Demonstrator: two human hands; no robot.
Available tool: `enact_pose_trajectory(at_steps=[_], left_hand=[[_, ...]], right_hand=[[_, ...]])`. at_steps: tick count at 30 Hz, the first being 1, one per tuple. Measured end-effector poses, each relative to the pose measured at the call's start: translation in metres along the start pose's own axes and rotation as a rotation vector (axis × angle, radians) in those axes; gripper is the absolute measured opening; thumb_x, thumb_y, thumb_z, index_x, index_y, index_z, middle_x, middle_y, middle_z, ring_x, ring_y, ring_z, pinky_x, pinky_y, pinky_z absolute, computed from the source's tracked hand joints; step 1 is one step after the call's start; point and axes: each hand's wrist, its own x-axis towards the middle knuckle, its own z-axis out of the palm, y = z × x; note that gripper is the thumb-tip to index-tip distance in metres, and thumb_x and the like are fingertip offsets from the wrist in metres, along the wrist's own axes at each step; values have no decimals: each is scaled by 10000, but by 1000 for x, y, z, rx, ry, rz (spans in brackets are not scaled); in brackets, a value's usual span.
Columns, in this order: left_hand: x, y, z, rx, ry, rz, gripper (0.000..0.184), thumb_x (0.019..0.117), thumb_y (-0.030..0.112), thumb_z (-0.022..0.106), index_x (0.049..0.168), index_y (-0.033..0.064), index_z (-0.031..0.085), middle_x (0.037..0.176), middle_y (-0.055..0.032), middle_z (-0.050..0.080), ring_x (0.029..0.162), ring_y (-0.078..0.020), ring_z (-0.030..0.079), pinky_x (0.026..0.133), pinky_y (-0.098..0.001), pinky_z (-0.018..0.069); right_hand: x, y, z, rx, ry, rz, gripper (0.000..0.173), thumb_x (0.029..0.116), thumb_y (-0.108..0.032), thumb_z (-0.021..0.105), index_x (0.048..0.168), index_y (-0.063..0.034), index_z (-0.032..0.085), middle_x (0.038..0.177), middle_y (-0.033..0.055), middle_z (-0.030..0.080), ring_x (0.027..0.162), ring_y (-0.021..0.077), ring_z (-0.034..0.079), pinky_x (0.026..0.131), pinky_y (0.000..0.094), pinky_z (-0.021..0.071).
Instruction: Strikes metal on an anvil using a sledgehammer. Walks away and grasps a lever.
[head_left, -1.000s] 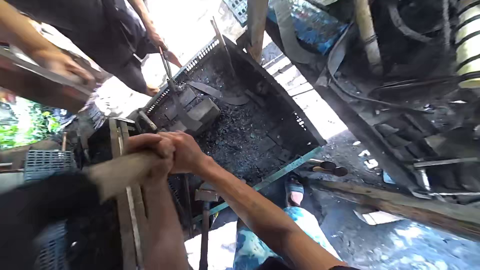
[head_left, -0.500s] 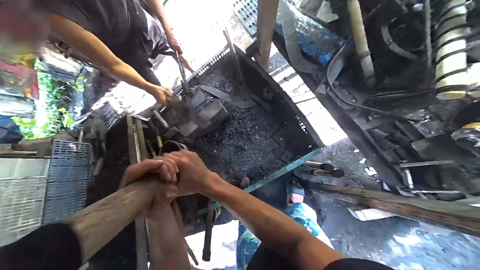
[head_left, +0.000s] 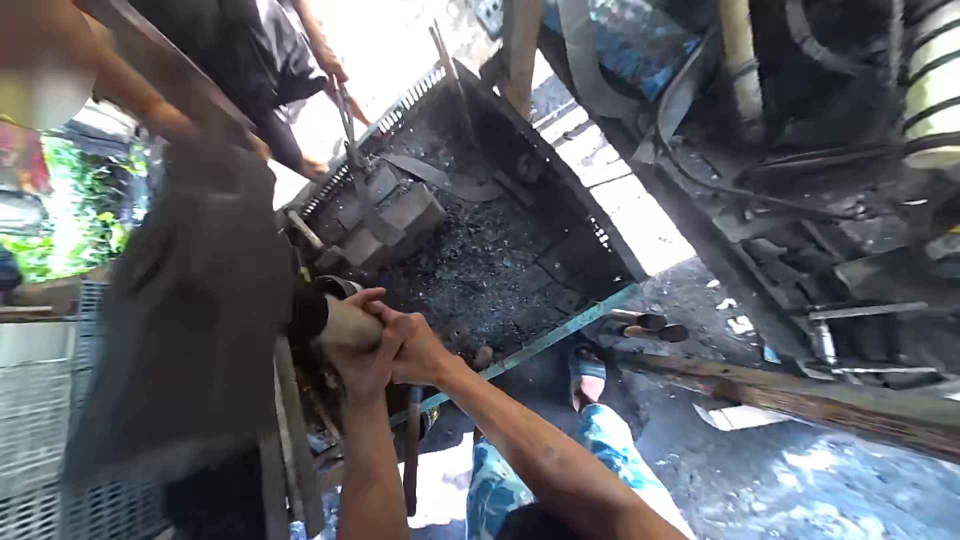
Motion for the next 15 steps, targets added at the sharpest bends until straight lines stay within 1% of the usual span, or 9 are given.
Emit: enact_pose_trajectory(at_steps=[1,3,6,8,9,11,13,14,15], left_hand=[[2,37,-9,-17,-23,75,630,752,250,913,1257,20,617,1029,-90,729,859,-197,709,784,-388,627],[21,94,-24,-82,-120,219,598,762,215,906,1271,71,627,920,-58,723,779,-181,697,740,-386,622],[65,122,-31,-25,-193,427,528,842,295,849,1282,138,603,838,20,701,708,-138,668,702,-358,608],[88,75,-21,-41,-148,454,461,870,341,815,1233,155,601,810,53,675,692,-105,646,694,-329,591],[86,28,-13,-66,-122,379,445,886,339,798,1239,151,602,860,45,675,730,-96,644,714,-311,585],[54,-91,10,-107,-57,46,417,897,331,790,1228,138,627,959,39,688,781,-73,651,725,-273,587],[10,-192,28,-154,-3,-388,261,920,260,738,1116,100,674,769,15,669,613,-114,633,597,-339,583],[-5,-216,27,-196,-7,-515,229,942,262,711,1100,101,676,715,-11,651,579,-147,631,585,-374,591],[-11,-215,22,-276,-21,-522,237,954,226,665,1149,92,649,705,-28,623,582,-162,616,605,-385,583]], right_hand=[[3,-41,-5,24,-22,-79,522,764,-300,814,1257,-170,701,1060,24,758,956,166,723,833,479,613],[20,-102,-10,26,-49,-212,433,755,-237,802,1165,-121,726,1061,44,752,977,191,713,842,488,596],[65,-125,-9,-62,-7,-413,383,684,-258,855,1027,-125,746,937,15,742,886,176,709,750,476,602],[91,-90,-16,-123,35,-399,438,635,-260,876,1026,-130,727,896,20,728,825,186,705,678,482,587],[91,-49,-16,-141,36,-300,469,644,-271,883,1067,-140,728,912,22,735,825,191,709,674,497,593],[64,60,-9,-133,-17,73,419,742,-325,855,1114,-201,707,918,18,734,827,201,713,687,530,606],[20,139,4,-93,-90,529,296,774,-330,784,1012,-168,713,890,84,714,834,280,695,716,593,561],[8,151,6,-126,-126,662,317,769,-358,767,993,-140,712,895,115,712,845,313,696,719,617,552],[3,146,4,-216,-167,657,384,751,-405,764,1033,-151,705,915,112,724,868,320,711,718,626,563]])
